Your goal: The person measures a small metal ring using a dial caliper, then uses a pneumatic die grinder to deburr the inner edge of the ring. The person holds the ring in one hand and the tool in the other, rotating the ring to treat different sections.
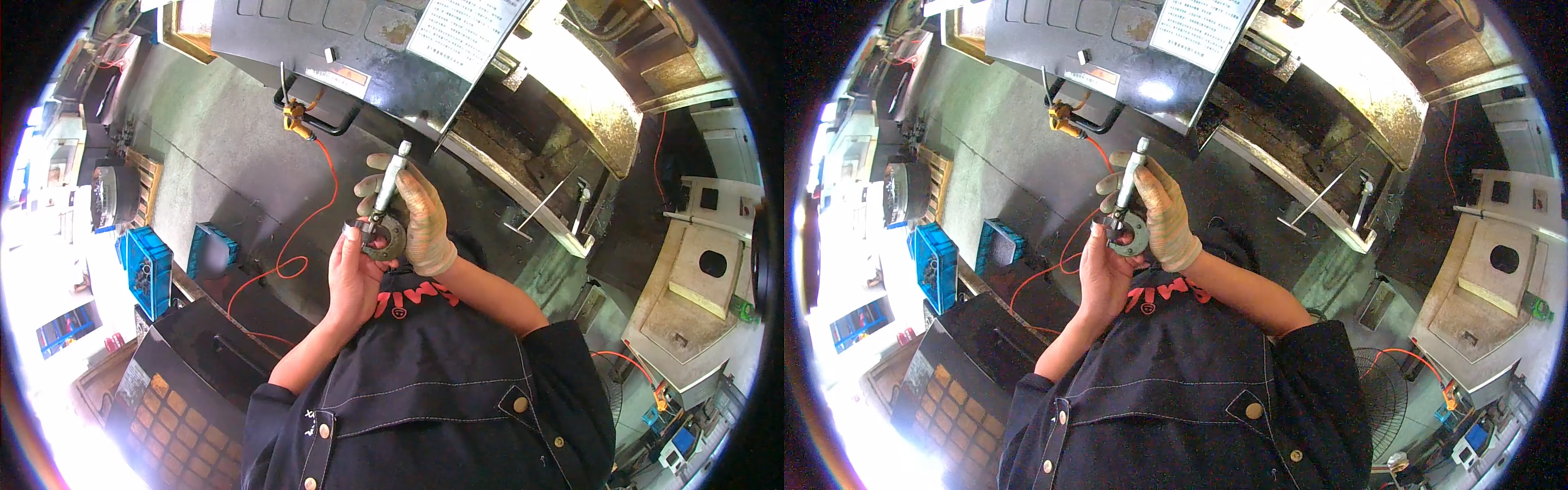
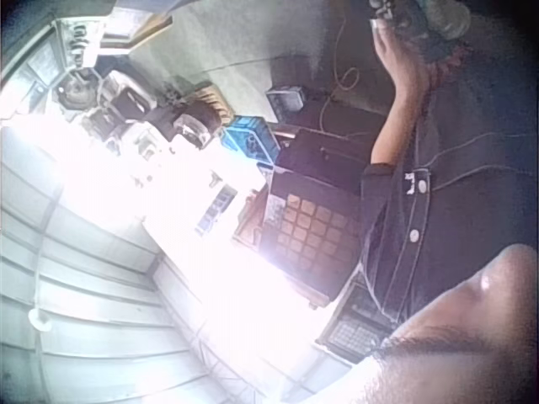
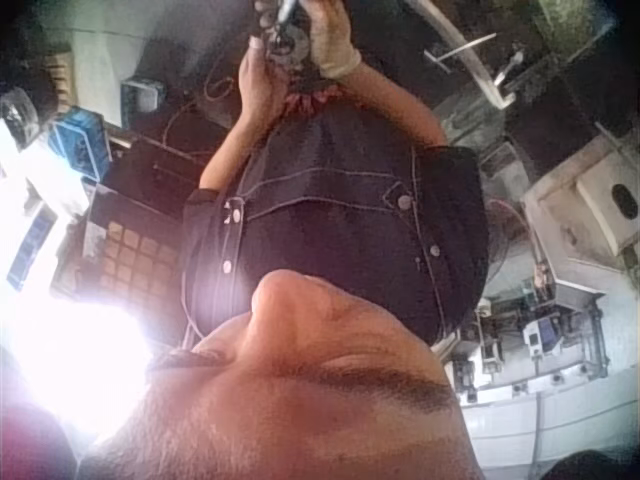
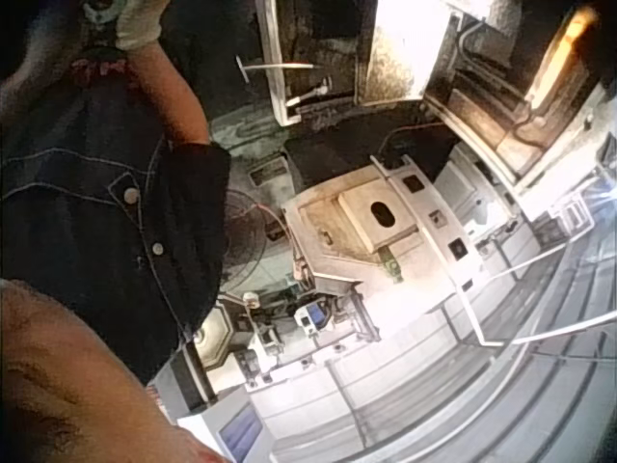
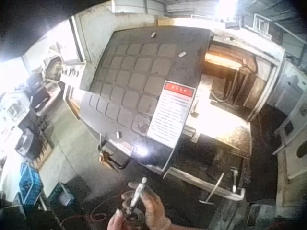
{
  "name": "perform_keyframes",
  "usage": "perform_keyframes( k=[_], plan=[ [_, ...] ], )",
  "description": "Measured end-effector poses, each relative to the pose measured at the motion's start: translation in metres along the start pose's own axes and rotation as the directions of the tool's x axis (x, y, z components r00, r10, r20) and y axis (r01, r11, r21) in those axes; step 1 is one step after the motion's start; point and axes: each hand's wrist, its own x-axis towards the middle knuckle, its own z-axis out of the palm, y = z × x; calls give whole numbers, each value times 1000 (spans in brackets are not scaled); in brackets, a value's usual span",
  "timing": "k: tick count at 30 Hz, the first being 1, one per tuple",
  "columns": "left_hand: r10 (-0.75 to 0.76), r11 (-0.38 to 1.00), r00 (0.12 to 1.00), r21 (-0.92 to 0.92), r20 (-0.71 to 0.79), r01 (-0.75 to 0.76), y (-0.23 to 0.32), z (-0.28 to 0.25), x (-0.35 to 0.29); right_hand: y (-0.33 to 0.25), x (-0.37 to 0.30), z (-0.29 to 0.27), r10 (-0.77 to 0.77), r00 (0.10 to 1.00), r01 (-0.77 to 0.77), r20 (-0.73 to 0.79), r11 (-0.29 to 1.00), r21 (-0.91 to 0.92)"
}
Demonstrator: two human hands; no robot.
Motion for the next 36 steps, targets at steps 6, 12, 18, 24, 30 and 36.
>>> perform_keyframes(
  k=[6, 12, 18, 24, 30, 36],
  plan=[
    [2, 1000, 1000, -5, -10, -2, -1, 1, -1, -1, -1, 1, -13, 1000, 13, -5, 1000, -24],
    [12, 1000, 1000, -3, 8, -12, -2, 0, -1, -2, -2, 2, -5, 1000, 5, -14, 1000, -30],
    [6, 1000, 999, -11, 33, -6, -3, -1, -1, 1, -2, -1, -36, 999, 36, -5, 998, -57],
    [3, 1000, 1000, -5, 14, -3, -2, 1, -2, 2, -2, -2, -25, 1000, 25, -4, 999, -32],
    [-3, 1000, 1000, -10, 10, 3, -3, 0, -2, 3, -3, 1, -14, 999, 14, -34, 1000, 3],
    [-8, 1000, 1000, 0, 9, 8, -3, 0, -3, 4, -3, 0, -27, 999, 26, -39, 999, -21]
  ],
)
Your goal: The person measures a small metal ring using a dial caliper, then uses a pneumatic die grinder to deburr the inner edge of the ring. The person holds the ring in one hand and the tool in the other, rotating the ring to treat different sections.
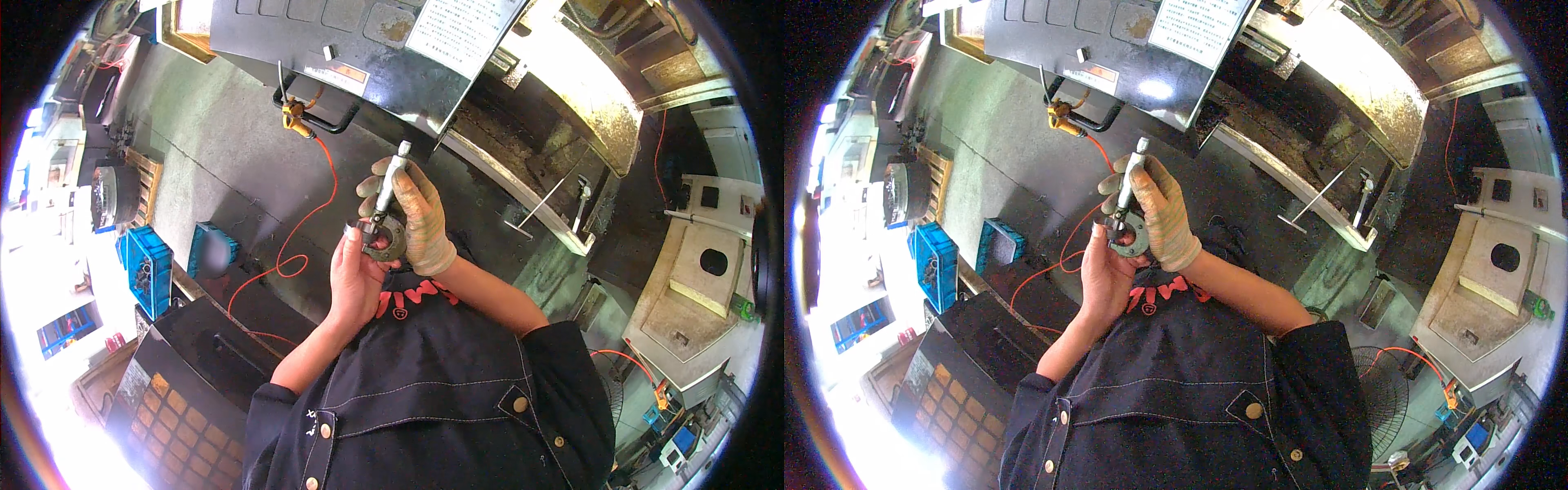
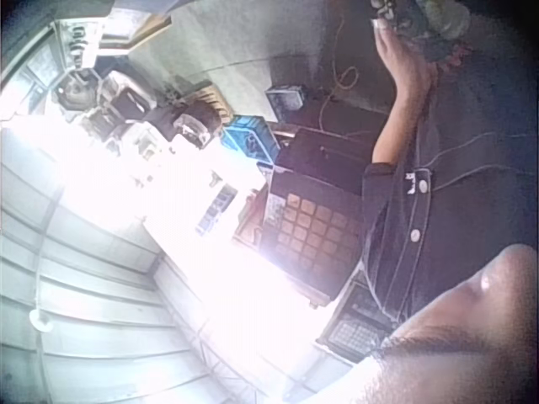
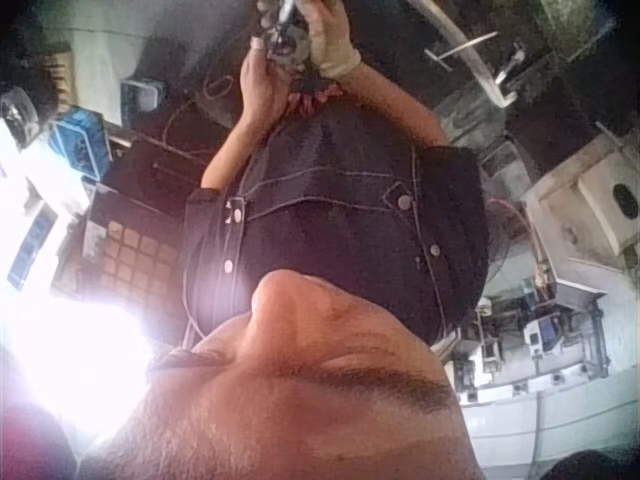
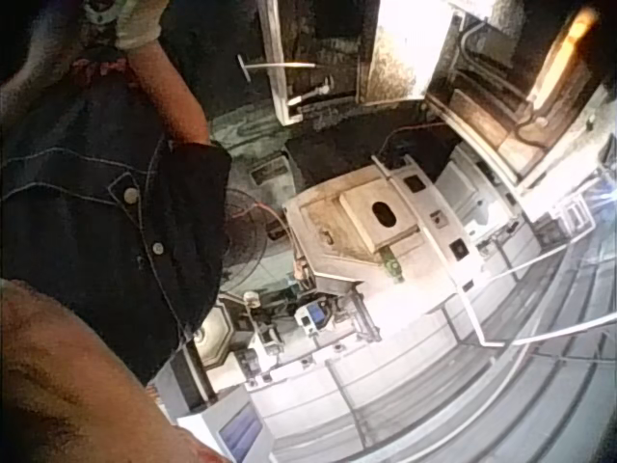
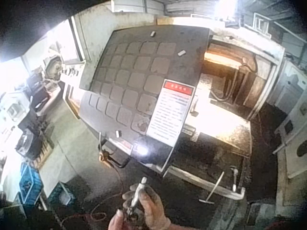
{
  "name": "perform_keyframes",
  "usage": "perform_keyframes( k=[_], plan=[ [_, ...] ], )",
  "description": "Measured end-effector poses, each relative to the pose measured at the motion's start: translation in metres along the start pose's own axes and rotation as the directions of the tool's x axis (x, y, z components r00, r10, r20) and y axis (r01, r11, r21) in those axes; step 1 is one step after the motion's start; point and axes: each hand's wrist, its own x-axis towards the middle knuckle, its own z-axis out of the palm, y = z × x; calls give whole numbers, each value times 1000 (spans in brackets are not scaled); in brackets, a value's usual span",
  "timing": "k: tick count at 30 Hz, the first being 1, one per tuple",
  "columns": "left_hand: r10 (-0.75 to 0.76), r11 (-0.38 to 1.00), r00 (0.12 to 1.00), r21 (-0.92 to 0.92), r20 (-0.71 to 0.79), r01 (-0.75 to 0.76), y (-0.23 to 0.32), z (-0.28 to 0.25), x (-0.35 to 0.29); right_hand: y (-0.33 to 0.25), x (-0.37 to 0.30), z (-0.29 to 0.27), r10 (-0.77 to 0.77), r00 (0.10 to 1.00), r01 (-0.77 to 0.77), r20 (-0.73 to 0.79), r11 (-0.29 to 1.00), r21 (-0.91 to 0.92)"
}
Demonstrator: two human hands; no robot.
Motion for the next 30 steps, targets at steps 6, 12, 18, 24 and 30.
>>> perform_keyframes(
  k=[6, 12, 18, 24, 30],
  plan=[
    [-3, 1000, 1000, -10, 12, 3, -2, -3, 1, -1, 1, -1, -4, 1000, 4, 6, 1000, 6],
    [-6, 1000, 1000, -6, 3, 6, -3, -3, 2, 0, 2, -2, 3, 1000, -3, -7, 1000, -6],
    [-6, 1000, 1000, -10, -2, 6, -2, -1, 3, 1, 3, -3, 23, 1000, -23, -15, 1000, 21],
    [-9, 1000, 1000, -22, 17, 9, -3, -3, 5, -2, 4, -1, 5, 1000, -5, -9, 1000, -12],
    [-16, 997, 998, 75, 58, 11, -6, -12, 8, -2, 4, -2, 4, 1000, -4, -5, 1000, -2]
  ],
)
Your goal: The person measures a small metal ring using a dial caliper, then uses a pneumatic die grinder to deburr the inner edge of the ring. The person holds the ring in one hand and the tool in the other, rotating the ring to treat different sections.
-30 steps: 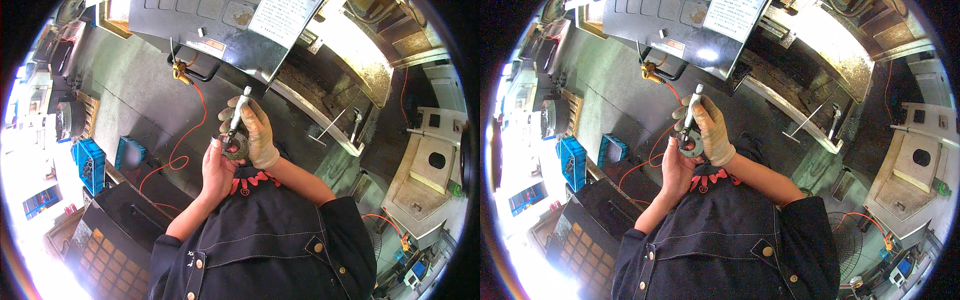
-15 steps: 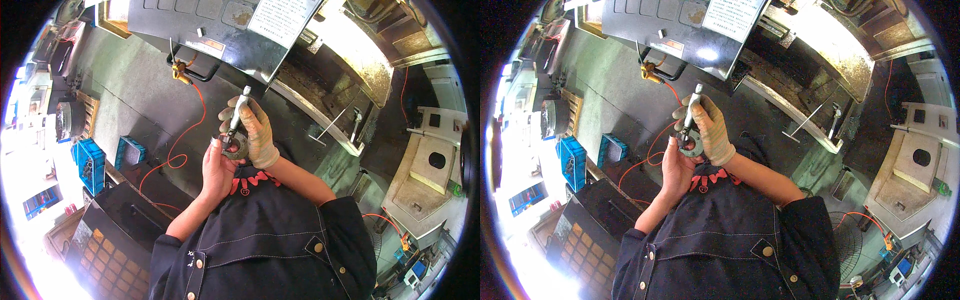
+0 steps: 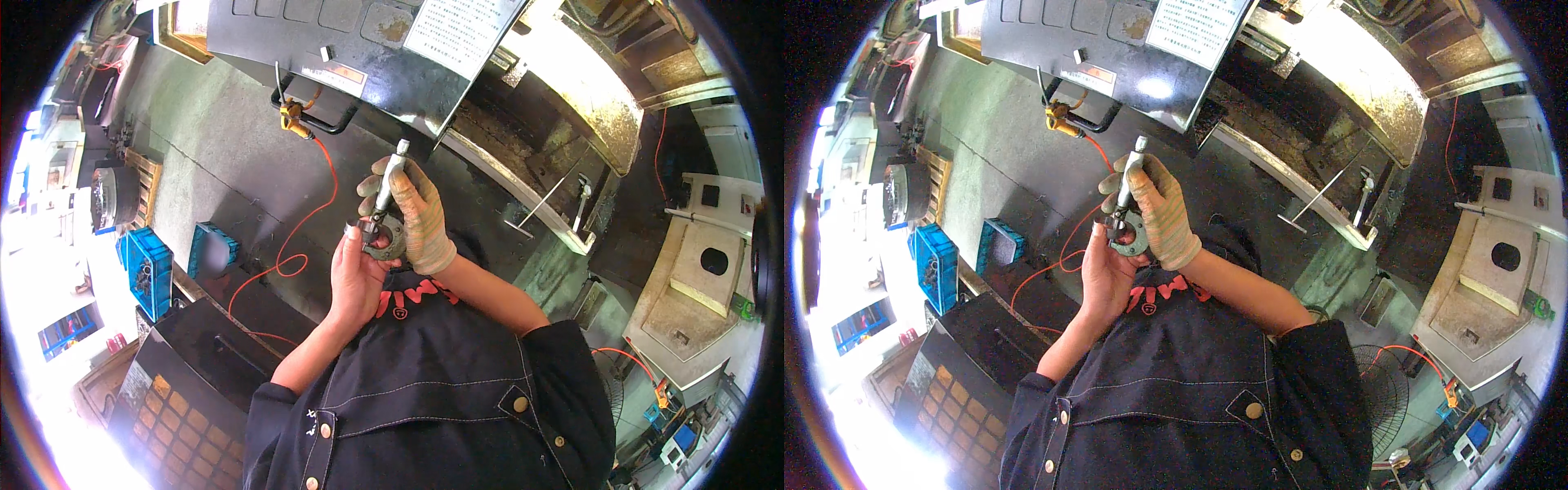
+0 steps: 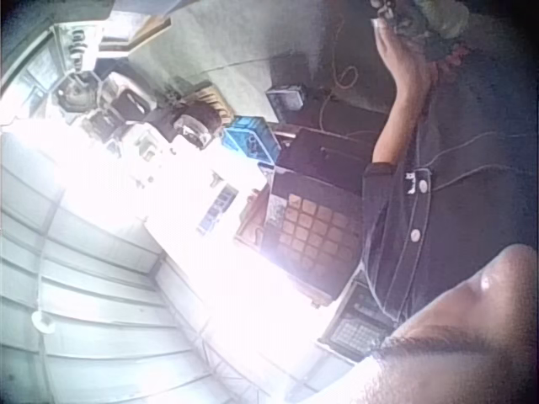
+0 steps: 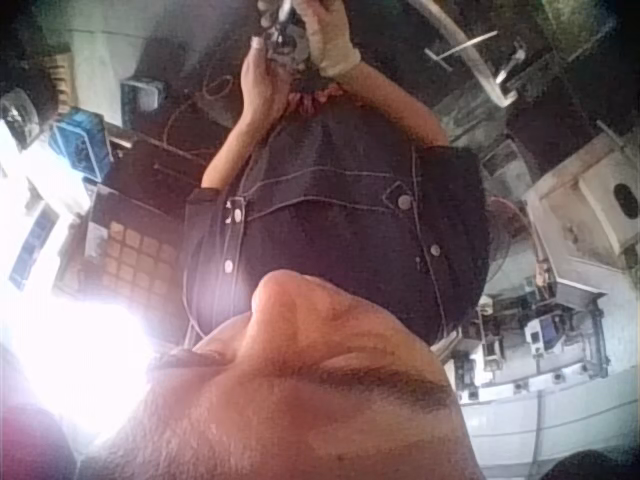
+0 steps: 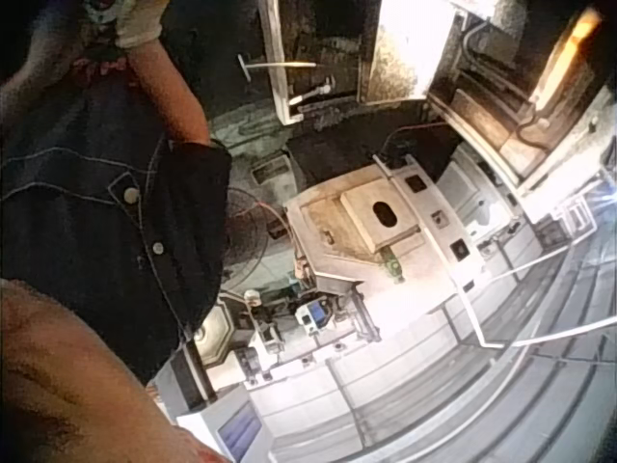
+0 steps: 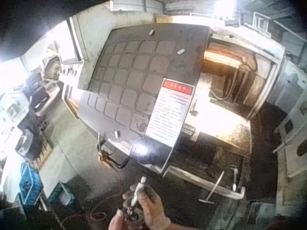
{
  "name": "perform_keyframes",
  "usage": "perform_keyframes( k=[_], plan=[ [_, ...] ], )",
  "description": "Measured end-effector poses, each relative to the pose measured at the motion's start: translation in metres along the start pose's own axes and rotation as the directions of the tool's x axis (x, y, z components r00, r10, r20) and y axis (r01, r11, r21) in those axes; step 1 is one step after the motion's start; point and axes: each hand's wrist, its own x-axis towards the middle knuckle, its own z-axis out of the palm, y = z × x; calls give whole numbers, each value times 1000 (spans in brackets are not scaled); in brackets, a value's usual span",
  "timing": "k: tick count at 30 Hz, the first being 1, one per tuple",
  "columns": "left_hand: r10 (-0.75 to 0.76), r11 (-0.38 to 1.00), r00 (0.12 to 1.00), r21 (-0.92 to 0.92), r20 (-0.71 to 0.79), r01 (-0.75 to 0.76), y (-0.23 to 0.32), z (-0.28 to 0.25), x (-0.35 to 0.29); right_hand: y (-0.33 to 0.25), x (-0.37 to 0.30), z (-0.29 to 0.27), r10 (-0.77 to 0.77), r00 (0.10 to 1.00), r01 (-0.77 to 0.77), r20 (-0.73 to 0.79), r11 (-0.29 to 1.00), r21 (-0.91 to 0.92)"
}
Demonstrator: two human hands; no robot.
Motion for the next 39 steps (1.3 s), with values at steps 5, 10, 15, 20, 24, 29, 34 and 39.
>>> perform_keyframes(
  k=[5, 10, 15, 20, 24, 29, 34, 39],
  plan=[
    [-8, 1000, 1000, 13, 30, 8, 1, -2, 0, 3, 1, -1, -8, 1000, 8, 0, 1000, 7],
    [-18, 1000, 1000, 21, 14, 18, 4, -1, -1, 2, 2, 1, 2, 1000, -2, 3, 1000, -12],
    [1, 996, 999, -95, -32, -4, 7, 9, -2, 2, 1, 2, -12, 1000, 12, 12, 1000, -3],
    [-4, 995, 999, -95, -37, 1, 8, 6, -3, 4, 2, 2, 3, 1000, -3, 3, 1000, -16],
    [-12, 996, 999, -91, -37, 9, 8, 6, -3, 2, 1, 3, 1, 1000, -1, 5, 1000, -17],
    [2, 997, 999, -76, -35, -5, 6, 5, -3, 2, 1, 3, -7, 1000, 7, 11, 1000, -12],
    [-13, 998, 1000, -57, 0, 13, 4, -1, -3, 2, 0, 3, 3, 1000, -3, 11, 1000, 16],
    [-13, 996, 1000, -85, -15, 11, 6, 5, -3, 4, 0, 0, 0, 1000, 0, -2, 1000, 10]
  ],
)
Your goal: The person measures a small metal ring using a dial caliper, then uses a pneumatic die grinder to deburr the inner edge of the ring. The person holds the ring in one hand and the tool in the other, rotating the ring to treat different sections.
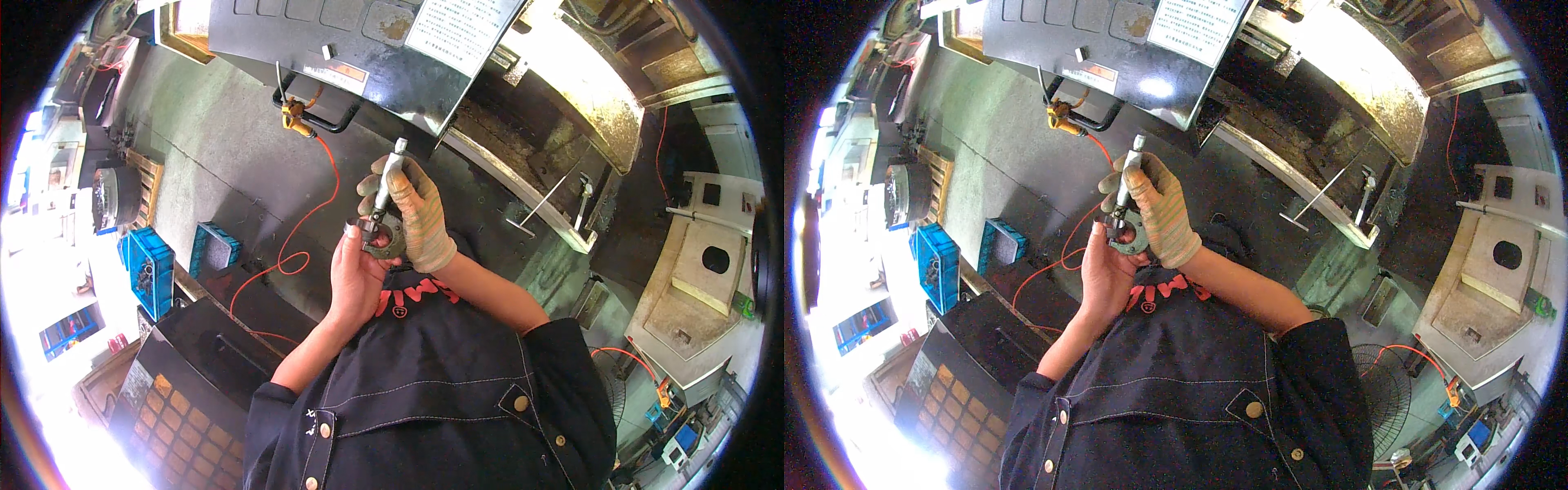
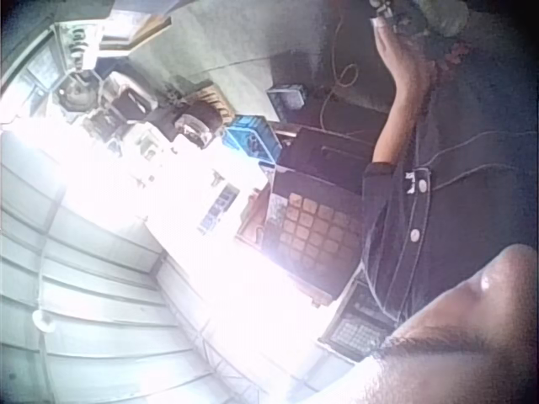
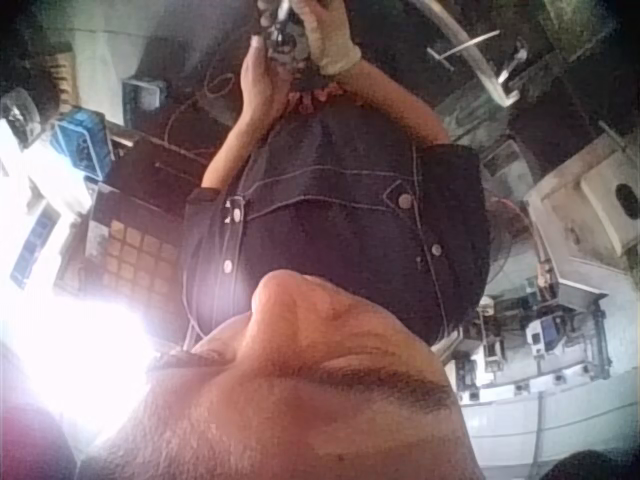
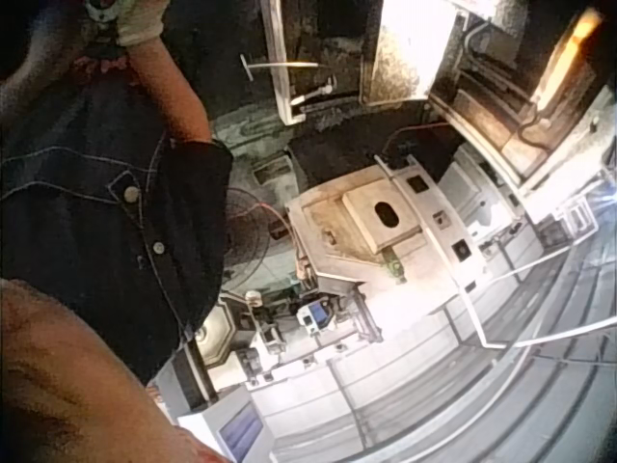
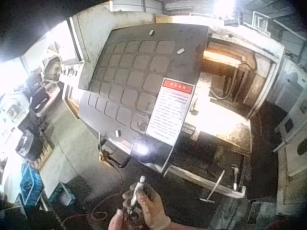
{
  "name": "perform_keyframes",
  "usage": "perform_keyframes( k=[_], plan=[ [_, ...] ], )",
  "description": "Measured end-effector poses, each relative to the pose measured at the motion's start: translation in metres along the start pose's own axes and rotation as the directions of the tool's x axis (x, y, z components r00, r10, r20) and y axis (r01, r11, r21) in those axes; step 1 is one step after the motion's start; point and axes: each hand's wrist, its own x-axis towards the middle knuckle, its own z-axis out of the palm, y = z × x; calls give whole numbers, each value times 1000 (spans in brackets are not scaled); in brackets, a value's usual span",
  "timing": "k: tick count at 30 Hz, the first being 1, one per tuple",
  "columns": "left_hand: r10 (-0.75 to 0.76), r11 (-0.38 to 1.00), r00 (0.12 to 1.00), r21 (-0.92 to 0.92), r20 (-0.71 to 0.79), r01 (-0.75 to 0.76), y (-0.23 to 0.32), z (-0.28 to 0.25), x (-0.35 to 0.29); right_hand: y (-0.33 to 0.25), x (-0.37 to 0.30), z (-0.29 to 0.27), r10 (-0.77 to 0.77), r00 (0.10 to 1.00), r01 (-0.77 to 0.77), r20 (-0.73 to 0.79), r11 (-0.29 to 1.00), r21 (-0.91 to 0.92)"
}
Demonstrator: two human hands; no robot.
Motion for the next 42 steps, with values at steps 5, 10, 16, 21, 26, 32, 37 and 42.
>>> perform_keyframes(
  k=[5, 10, 16, 21, 26, 32, 37, 42],
  plan=[
    [23, 997, 996, -71, 82, -17, 2, 1, -2, 0, 0, 1, 1, 1000, -1, -11, 1000, 13],
    [33, 998, 998, -54, 58, -30, 2, 4, -2, 0, 1, 1, 3, 1000, -2, -21, 1000, 15],
    [17, 998, 999, -57, 40, -14, 0, 1, -2, 2, 0, -1, -16, 999, 16, -29, 1000, -4],
    [6, 999, 999, -55, 33, -4, -1, -2, -1, 1, 0, -2, 9, 1000, -9, -28, 1000, 13],
    [16, 999, 999, -42, -35, -18, 1, 9, -2, 1, 0, -2, 4, 999, -4, -36, 1000, -12],
    [41, 999, 998, -3, -40, -41, 2, 17, 0, 1, 1, -3, 4, 999, -5, -44, 1000, -12],
    [2, 1000, 1000, 1, -27, -2, 0, 8, 0, 1, 0, -4, 25, 999, -25, -47, 1000, -6],
    [-25, 1000, 999, 6, 24, 25, -1, 1, 1, 3, 0, -4, 17, 999, -17, -47, 1000, -2]
  ],
)
